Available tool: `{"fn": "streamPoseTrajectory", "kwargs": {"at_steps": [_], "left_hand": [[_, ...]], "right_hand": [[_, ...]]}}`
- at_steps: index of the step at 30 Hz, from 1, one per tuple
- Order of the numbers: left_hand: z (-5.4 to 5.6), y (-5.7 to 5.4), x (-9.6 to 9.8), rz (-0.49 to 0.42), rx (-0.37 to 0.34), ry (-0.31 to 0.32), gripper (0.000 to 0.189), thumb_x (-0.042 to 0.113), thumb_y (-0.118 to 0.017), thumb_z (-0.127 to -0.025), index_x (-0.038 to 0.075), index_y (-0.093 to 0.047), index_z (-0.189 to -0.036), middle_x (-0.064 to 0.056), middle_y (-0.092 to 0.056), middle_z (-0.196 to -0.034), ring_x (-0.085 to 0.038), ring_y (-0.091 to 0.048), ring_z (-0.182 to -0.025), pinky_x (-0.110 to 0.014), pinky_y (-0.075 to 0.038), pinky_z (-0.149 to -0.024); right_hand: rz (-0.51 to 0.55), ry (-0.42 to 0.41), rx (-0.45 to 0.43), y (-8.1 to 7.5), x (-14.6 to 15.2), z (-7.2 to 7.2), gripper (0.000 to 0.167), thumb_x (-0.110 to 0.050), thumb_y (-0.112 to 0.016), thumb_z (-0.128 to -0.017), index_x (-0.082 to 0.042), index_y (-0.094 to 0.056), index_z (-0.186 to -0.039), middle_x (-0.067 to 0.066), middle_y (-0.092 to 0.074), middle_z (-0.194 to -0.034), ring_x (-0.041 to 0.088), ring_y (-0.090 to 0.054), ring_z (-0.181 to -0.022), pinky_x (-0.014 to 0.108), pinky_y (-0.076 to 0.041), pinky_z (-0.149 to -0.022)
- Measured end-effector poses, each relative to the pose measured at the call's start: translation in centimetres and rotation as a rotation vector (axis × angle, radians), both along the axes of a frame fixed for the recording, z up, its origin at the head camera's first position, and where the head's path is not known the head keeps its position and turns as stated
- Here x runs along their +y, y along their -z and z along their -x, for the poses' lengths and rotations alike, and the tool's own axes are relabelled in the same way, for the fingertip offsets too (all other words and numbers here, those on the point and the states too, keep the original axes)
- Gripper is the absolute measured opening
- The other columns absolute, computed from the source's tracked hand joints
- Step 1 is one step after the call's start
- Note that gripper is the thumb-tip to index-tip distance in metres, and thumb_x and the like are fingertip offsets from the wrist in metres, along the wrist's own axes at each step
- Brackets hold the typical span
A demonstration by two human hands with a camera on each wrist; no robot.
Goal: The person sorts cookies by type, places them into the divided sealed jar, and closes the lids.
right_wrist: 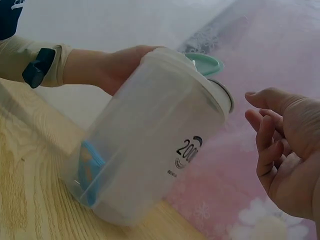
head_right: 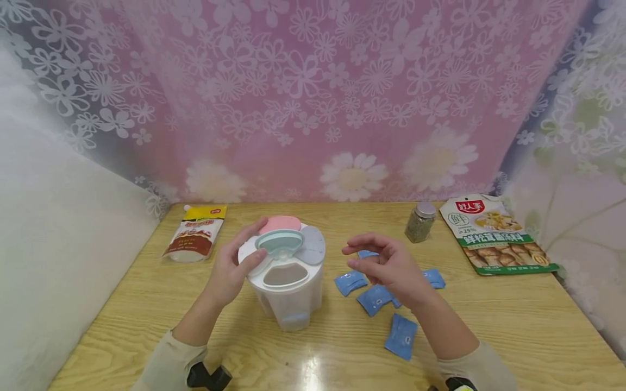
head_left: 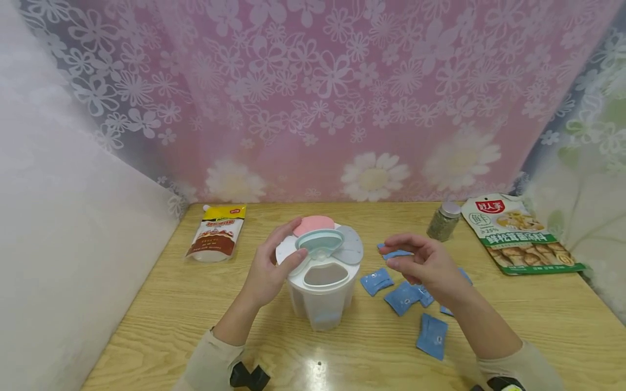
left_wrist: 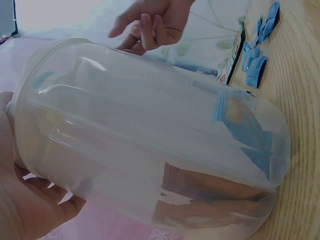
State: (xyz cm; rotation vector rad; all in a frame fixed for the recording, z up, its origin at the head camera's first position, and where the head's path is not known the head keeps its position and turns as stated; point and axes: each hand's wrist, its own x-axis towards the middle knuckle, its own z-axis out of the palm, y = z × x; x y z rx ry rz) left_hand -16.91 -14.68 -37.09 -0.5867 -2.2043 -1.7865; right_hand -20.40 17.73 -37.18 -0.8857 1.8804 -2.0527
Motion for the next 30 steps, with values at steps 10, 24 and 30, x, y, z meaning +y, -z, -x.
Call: {"fn": "streamPoseTrajectory", "kwargs": {"at_steps": [10, 24, 30], "left_hand": [[0.1, 0.0, 0.2, 0.007, -0.013, 0.0, 0.056, 0.018, -0.064, -0.095, 0.011, -0.048, -0.148, -0.008, -0.047, -0.153, -0.028, -0.045, -0.14, -0.024, -0.045, -0.104], [0.0, -0.1, 0.1, -0.007, -0.014, 0.0, 0.056, 0.014, -0.064, -0.094, 0.011, -0.049, -0.147, -0.01, -0.047, -0.152, -0.028, -0.048, -0.137, -0.021, -0.046, -0.103], [-0.1, -0.1, 0.2, -0.002, -0.015, -0.011, 0.056, 0.014, -0.064, -0.094, 0.011, -0.049, -0.147, -0.008, -0.048, -0.152, -0.027, -0.046, -0.139, -0.021, -0.045, -0.104]], "right_hand": [[-0.153, 0.035, -0.068, 2.1, 1.4, 1.6, 0.029, -0.003, -0.063, -0.095, -0.011, -0.063, -0.124, -0.003, -0.07, -0.116, 0.011, -0.036, -0.051, 0.034, -0.029, -0.048], [-0.374, 0.038, -0.088, 5.8, 1.4, 3.7, 0.047, -0.018, -0.075, -0.09, -0.003, -0.058, -0.132, 0.018, -0.064, -0.13, 0.016, -0.058, -0.061, 0.03, -0.053, -0.06], [-0.387, -0.024, -0.083, 7.0, 1.6, 4.4, 0.054, -0.016, -0.075, -0.089, 0.001, -0.054, -0.135, 0.024, -0.06, -0.134, 0.016, -0.055, -0.059, 0.03, -0.055, -0.064]]}}
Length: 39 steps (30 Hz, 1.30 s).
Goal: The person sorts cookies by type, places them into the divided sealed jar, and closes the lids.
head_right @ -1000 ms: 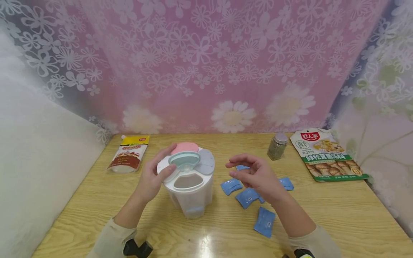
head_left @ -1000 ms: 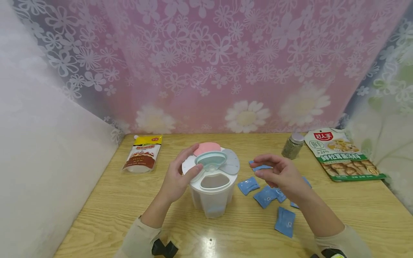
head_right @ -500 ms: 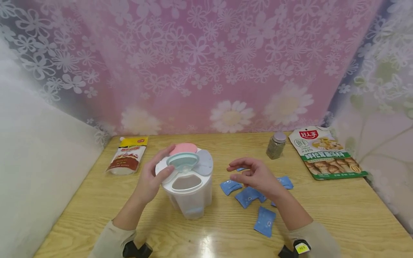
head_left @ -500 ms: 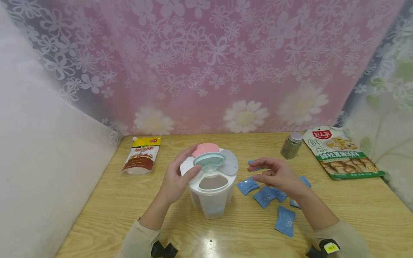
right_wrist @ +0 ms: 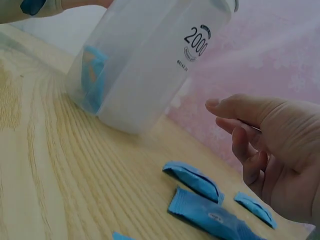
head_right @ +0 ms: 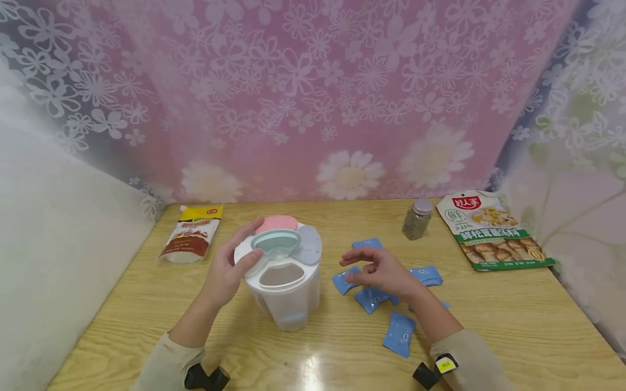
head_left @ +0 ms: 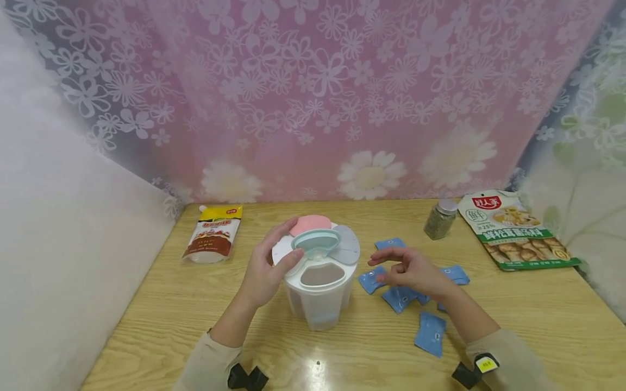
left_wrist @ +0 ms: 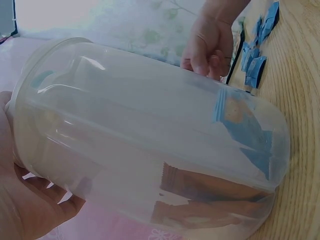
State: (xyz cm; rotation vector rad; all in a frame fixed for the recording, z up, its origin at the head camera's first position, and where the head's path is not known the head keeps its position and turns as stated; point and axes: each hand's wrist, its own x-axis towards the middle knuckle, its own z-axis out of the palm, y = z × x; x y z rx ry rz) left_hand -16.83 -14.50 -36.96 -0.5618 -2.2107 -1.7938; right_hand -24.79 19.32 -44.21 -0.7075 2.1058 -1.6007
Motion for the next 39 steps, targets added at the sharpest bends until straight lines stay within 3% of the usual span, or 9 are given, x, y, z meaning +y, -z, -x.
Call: {"fn": "streamPoseTrajectory", "kwargs": {"at_steps": [5, 15, 30, 39], "left_hand": [[0.0, 0.0, 0.0, -0.002, 0.005, 0.002, 0.056, 0.014, -0.064, -0.094, 0.01, -0.049, -0.147, -0.01, -0.047, -0.152, -0.029, -0.046, -0.139, -0.021, -0.045, -0.104], [0.2, 0.2, 0.0, -0.021, 0.03, 0.014, 0.057, 0.011, -0.064, -0.093, 0.006, -0.048, -0.147, -0.014, -0.047, -0.152, -0.029, -0.048, -0.136, -0.02, -0.047, -0.101], [0.1, 0.1, -0.1, -0.018, 0.005, 0.016, 0.056, 0.015, -0.063, -0.094, 0.009, -0.048, -0.147, -0.011, -0.047, -0.152, -0.03, -0.048, -0.136, -0.02, -0.047, -0.102], [0.2, 0.2, -0.1, -0.01, -0.005, 0.008, 0.056, 0.015, -0.063, -0.094, 0.009, -0.049, -0.147, -0.01, -0.047, -0.152, -0.03, -0.048, -0.137, -0.02, -0.046, -0.103]], "right_hand": [[-0.001, -0.021, -0.01, 1.1, 0.1, 0.6, 0.058, -0.013, -0.077, -0.087, 0.005, -0.052, -0.136, 0.029, -0.057, -0.134, 0.008, -0.05, -0.055, 0.026, -0.049, -0.057], [-0.09, -0.01, 0.011, 2.3, 0.1, 1.2, 0.061, -0.015, -0.081, -0.083, 0.001, -0.055, -0.135, 0.024, -0.061, -0.134, 0.004, -0.043, -0.051, 0.02, -0.043, -0.051], [-0.196, -0.008, 0.077, 2.9, -0.3, 1.3, 0.053, -0.015, -0.082, -0.082, -0.006, -0.061, -0.13, 0.021, -0.058, -0.138, 0.006, -0.046, -0.048, 0.022, -0.043, -0.047], [-0.231, 0.044, 0.111, 2.9, -0.4, 1.1, 0.056, -0.017, -0.083, -0.081, -0.004, -0.061, -0.13, 0.019, -0.064, -0.13, 0.005, -0.042, -0.046, 0.024, -0.041, -0.046]]}}
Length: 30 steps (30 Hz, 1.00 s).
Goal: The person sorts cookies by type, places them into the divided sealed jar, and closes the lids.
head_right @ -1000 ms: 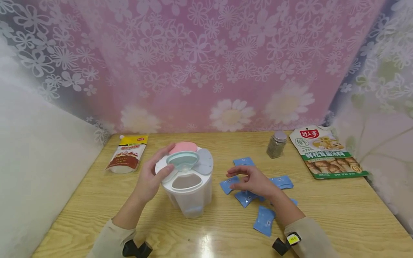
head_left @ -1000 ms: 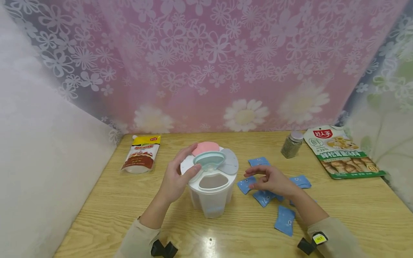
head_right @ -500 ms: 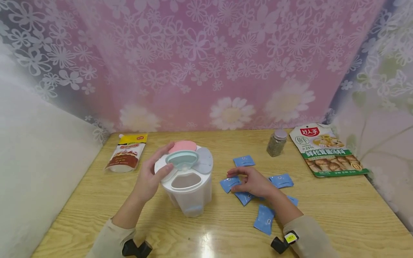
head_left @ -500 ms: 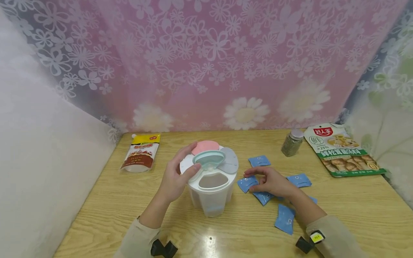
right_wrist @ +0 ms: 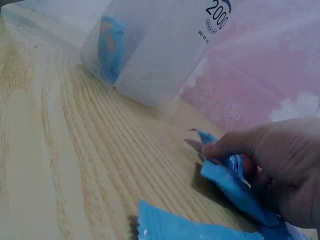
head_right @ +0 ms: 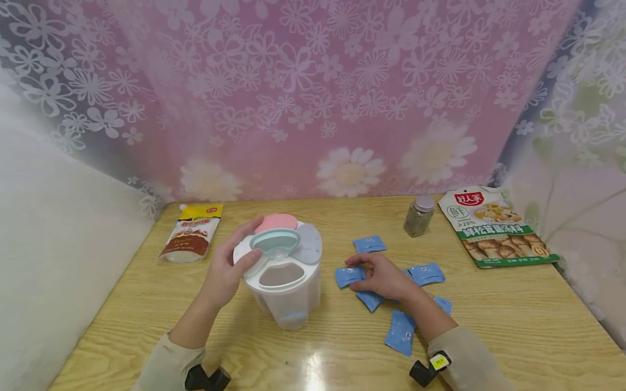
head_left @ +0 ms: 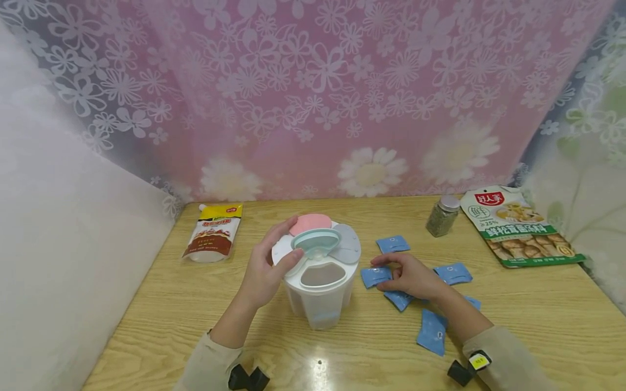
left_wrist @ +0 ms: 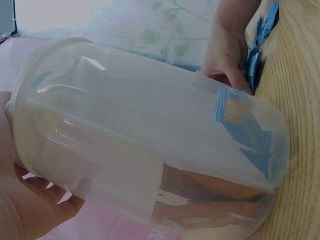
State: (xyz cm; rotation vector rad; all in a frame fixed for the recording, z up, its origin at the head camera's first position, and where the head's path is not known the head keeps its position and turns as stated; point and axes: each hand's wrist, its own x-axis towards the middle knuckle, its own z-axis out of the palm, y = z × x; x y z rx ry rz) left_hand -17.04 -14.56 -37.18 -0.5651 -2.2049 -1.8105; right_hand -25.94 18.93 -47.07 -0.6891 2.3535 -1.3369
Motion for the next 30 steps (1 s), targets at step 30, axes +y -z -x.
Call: {"fn": "streamPoseTrajectory", "kwargs": {"at_steps": [30], "left_hand": [[-0.1, -0.2, 0.1, -0.02, -0.006, 0.017, 0.057, 0.013, -0.063, -0.093, 0.008, -0.047, -0.148, -0.012, -0.046, -0.152, -0.03, -0.049, -0.134, -0.02, -0.048, -0.1]], "right_hand": [[0.252, 0.08, -0.093, -3.4, 0.1, -1.0, 0.039, -0.028, -0.052, -0.105, 0.004, -0.057, -0.125, 0.006, -0.06, -0.091, 0.021, -0.066, -0.062, 0.035, -0.056, -0.056]]}}
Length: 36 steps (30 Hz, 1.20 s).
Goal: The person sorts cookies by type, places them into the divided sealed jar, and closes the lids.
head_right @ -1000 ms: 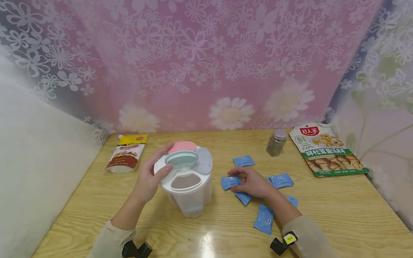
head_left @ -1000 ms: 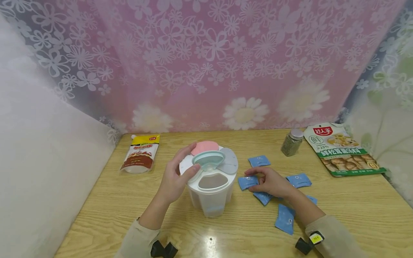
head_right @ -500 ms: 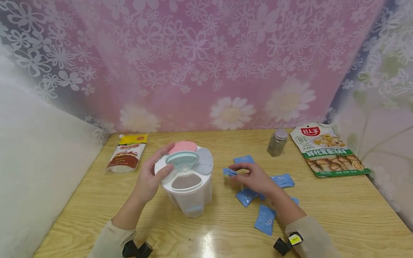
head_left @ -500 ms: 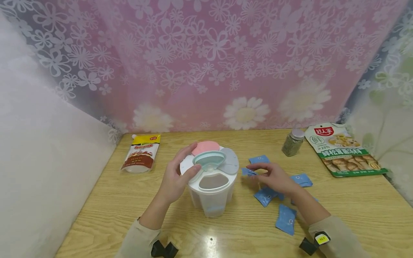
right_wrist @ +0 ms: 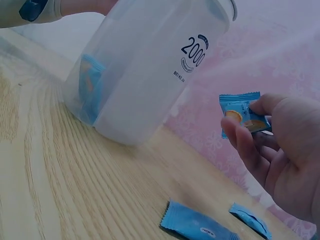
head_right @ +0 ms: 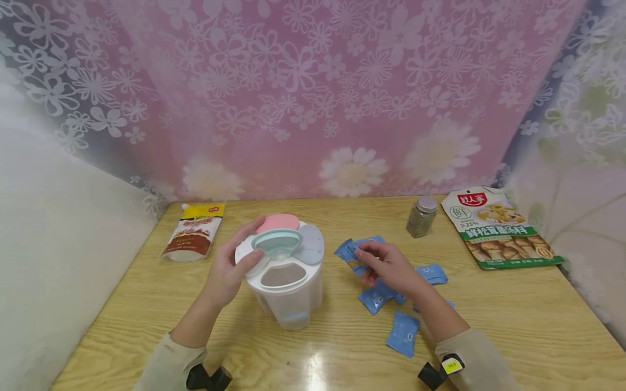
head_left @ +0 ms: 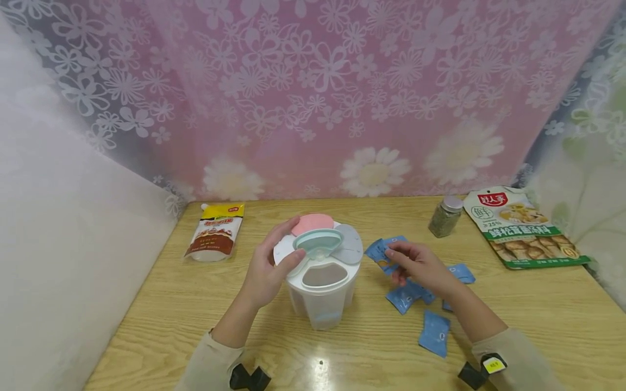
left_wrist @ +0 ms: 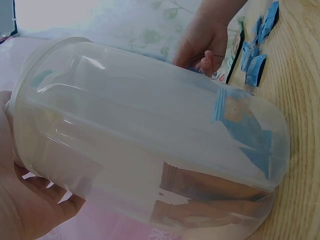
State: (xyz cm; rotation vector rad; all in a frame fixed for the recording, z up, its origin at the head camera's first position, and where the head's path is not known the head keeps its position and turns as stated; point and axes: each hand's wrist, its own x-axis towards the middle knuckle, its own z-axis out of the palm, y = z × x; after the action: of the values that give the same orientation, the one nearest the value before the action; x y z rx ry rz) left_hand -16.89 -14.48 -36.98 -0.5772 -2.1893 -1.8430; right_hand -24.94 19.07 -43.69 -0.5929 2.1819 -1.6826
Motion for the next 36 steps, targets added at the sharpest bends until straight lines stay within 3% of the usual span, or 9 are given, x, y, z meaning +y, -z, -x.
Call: {"fn": "streamPoseTrajectory", "kwargs": {"at_steps": [3, 7, 10, 14, 18, 27, 33, 36], "left_hand": [[0.0, 0.1, 0.0, -0.002, -0.007, 0.004, 0.057, 0.014, -0.063, -0.094, 0.009, -0.047, -0.148, -0.012, -0.045, -0.152, -0.03, -0.05, -0.133, -0.021, -0.049, -0.099], [0.0, 0.1, -0.1, 0.002, -0.004, 0.002, 0.057, 0.015, -0.063, -0.094, 0.009, -0.047, -0.148, -0.012, -0.046, -0.152, -0.03, -0.05, -0.133, -0.02, -0.049, -0.099], [0.0, 0.1, -0.1, 0.0, 0.002, 0.0, 0.057, 0.014, -0.063, -0.094, 0.007, -0.047, -0.148, -0.013, -0.046, -0.152, -0.031, -0.05, -0.133, -0.02, -0.048, -0.1], [-0.1, 0.0, 0.0, -0.006, 0.003, 0.005, 0.057, 0.013, -0.063, -0.093, 0.006, -0.047, -0.148, -0.014, -0.045, -0.152, -0.031, -0.049, -0.134, -0.02, -0.048, -0.1], [0.0, 0.1, 0.0, -0.011, 0.0, 0.008, 0.057, 0.014, -0.063, -0.094, 0.007, -0.047, -0.148, -0.013, -0.045, -0.152, -0.031, -0.05, -0.132, -0.021, -0.049, -0.099], [0.0, 0.2, -0.1, -0.012, 0.008, 0.011, 0.057, 0.015, -0.064, -0.094, 0.007, -0.047, -0.148, -0.013, -0.044, -0.153, -0.032, -0.049, -0.134, -0.021, -0.049, -0.1], [0.0, 0.1, -0.1, -0.011, 0.009, 0.011, 0.057, 0.017, -0.064, -0.094, 0.008, -0.047, -0.148, -0.013, -0.045, -0.152, -0.032, -0.05, -0.133, -0.022, -0.049, -0.099], [0.0, 0.1, -0.1, -0.003, 0.011, 0.009, 0.057, 0.018, -0.064, -0.094, 0.008, -0.047, -0.148, -0.013, -0.045, -0.152, -0.032, -0.05, -0.133, -0.021, -0.049, -0.1]], "right_hand": [[0.005, 0.008, 0.02, -0.3, 0.0, -0.1, 0.035, -0.027, -0.053, -0.104, 0.002, -0.06, -0.124, 0.003, -0.063, -0.081, 0.02, -0.062, -0.056, 0.035, -0.052, -0.052], [0.045, 0.028, 0.053, -1.1, 0.0, -0.4, 0.028, -0.023, -0.054, -0.104, -0.003, -0.064, -0.12, -0.005, -0.055, -0.067, 0.015, -0.046, -0.05, 0.033, -0.04, -0.048], [0.096, 0.014, 0.071, -1.9, 0.1, -0.8, 0.022, -0.019, -0.052, -0.104, -0.01, -0.067, -0.117, -0.01, -0.051, -0.071, 0.017, -0.036, -0.051, 0.034, -0.033, -0.048], [0.142, -0.009, 0.11, -3.2, 0.1, -1.4, 0.022, -0.014, -0.05, -0.105, -0.019, -0.069, -0.114, -0.011, -0.055, -0.08, 0.02, -0.038, -0.051, 0.035, -0.033, -0.048], [0.175, 0.003, 0.153, -4.6, -0.1, -2.0, 0.023, -0.011, -0.05, -0.105, -0.02, -0.069, -0.114, -0.011, -0.058, -0.083, 0.016, -0.044, -0.052, 0.033, -0.037, -0.047], [0.402, -0.089, 0.022, -6.7, -1.0, -3.3, 0.026, -0.008, -0.044, -0.106, -0.02, -0.067, -0.109, -0.012, -0.06, -0.085, 0.02, -0.035, -0.052, 0.038, -0.022, -0.049], [0.48, -0.141, 0.104, -8.0, -2.1, -4.5, 0.033, 0.003, -0.045, -0.102, -0.021, -0.065, -0.111, -0.013, -0.065, -0.09, 0.02, -0.038, -0.05, 0.038, -0.025, -0.044], [0.506, -0.143, 0.166, -8.6, -3.0, -5.3, 0.036, 0.008, -0.048, -0.099, -0.02, -0.065, -0.115, -0.014, -0.071, -0.1, 0.021, -0.037, -0.047, 0.038, -0.028, -0.04]]}}
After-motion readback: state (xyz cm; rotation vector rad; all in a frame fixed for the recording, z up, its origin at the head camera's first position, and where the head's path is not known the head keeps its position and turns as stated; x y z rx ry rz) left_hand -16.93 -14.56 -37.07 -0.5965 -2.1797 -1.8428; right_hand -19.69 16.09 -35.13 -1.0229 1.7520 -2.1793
